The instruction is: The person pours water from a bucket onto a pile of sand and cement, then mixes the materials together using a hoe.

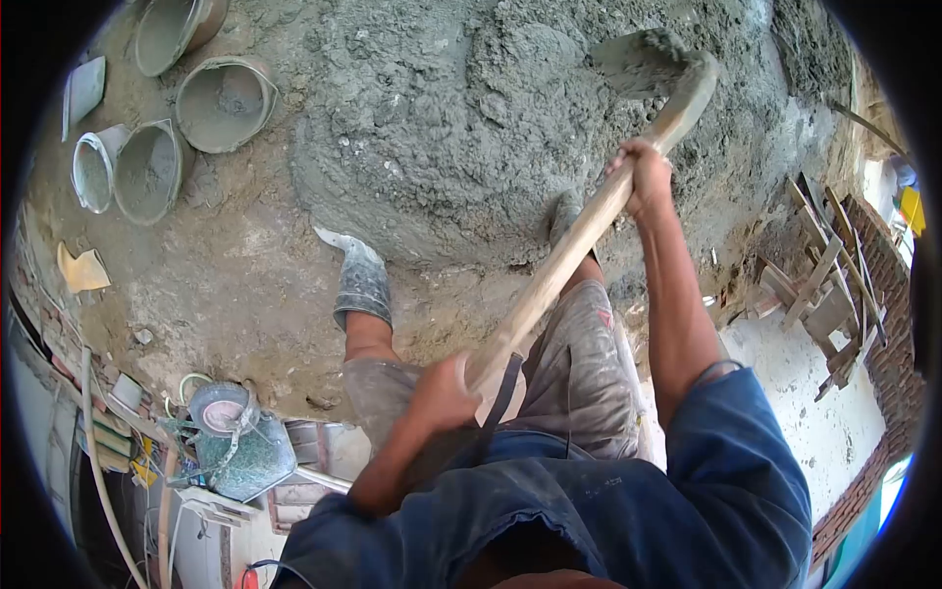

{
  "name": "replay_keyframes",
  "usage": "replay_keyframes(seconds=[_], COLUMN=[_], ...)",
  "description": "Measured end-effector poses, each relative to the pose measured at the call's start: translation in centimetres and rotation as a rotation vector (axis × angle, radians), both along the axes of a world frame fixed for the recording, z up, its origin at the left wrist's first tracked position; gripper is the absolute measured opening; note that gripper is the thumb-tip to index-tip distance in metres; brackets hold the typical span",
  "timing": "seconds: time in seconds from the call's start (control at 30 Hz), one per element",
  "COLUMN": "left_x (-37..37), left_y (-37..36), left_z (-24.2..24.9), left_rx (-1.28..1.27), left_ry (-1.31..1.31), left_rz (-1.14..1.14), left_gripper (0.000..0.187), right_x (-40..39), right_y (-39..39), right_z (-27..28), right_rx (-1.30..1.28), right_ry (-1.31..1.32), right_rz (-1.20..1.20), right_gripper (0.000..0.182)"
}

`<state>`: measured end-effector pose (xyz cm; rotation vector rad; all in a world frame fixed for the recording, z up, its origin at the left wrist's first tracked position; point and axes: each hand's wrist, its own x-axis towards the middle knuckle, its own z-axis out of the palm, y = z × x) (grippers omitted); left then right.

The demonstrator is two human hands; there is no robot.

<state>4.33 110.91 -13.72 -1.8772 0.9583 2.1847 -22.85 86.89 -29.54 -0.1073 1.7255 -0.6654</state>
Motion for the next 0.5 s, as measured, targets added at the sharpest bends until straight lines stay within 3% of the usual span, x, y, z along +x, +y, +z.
replay_keyframes(seconds=[0.1,0.17,0.27,0.3,0.33,0.4,0.47,0.5], left_x=[2.7,8.9,20.4,23.9,26.7,30.3,32.0,30.8], left_y=[-5.7,-3.0,5.2,7.7,10.2,14.2,20.9,21.8], left_z=[-4.8,-2.9,-1.6,-2.3,-2.8,-3.0,-1.3,1.9], left_rx=[-0.217,-0.069,-0.029,0.078,0.186,0.201,0.085,0.166], left_ry=[-0.036,0.002,-0.050,-0.169,-0.286,-0.418,-0.459,-0.446], left_rz=[-0.053,-0.122,-0.007,-0.085,-0.166,-0.262,-0.180,-0.113], left_gripper=[0.039,0.049,0.040,0.040,0.040,0.035,0.028,0.025], right_x=[-0.7,6.4,18.7,21.8,24.3,26.2,26.3,25.9], right_y=[-2.6,1.4,10.8,13.3,15.1,19.1,22.0,23.5], right_z=[-6.3,-6.9,-6.1,-5.0,-2.8,0.6,5.1,7.5], right_rx=[-0.013,0.063,0.054,0.102,0.136,0.134,0.228,0.259], right_ry=[-0.019,-0.032,-0.004,-0.014,-0.021,-0.151,-0.247,-0.279], right_rz=[-0.086,-0.160,-0.195,-0.169,-0.205,-0.272,-0.300,-0.271], right_gripper=[0.004,0.003,0.024,0.025,0.014,0.015,0.020,0.019])
